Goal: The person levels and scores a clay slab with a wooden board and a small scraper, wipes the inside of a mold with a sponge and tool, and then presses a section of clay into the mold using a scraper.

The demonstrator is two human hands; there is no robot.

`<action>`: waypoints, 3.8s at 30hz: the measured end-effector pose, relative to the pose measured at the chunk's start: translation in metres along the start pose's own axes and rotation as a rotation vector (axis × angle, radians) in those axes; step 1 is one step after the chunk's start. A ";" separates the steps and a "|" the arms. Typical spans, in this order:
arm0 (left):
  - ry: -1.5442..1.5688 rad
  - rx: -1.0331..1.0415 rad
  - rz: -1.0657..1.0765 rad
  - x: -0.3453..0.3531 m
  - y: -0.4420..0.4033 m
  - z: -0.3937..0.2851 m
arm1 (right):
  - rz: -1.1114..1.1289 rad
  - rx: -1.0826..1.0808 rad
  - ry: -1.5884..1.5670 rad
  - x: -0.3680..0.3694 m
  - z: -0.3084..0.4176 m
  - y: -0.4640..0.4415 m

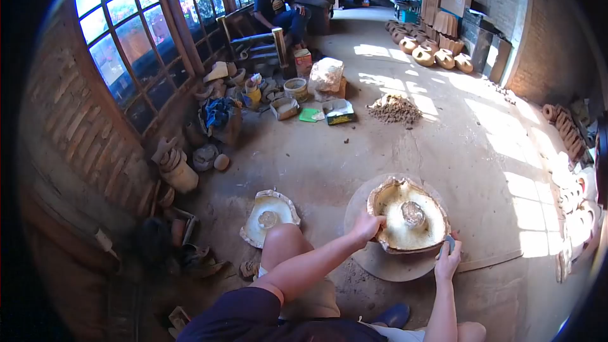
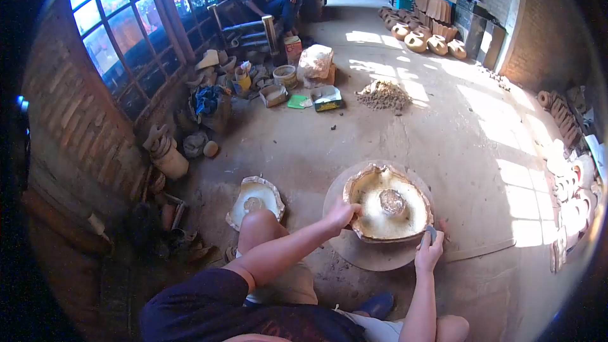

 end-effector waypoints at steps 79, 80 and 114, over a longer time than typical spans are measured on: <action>0.226 0.037 0.071 0.020 0.022 -0.017 | 0.001 -0.145 0.178 -0.001 -0.002 -0.014; 0.165 -0.019 0.136 0.020 0.011 -0.011 | 0.019 -0.139 0.169 0.002 -0.010 -0.016; 0.171 -0.161 0.124 0.023 0.025 -0.006 | 0.401 0.159 -0.214 0.037 -0.021 -0.010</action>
Point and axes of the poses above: each hand's wrist, its own y-axis away from the middle knuckle, its own x-axis out of the palm, z = x × y, the point moved 9 cm from there along -y, towards the middle knuckle, and after that the axes turned 14 degrees about y, right-handed, at the moved point
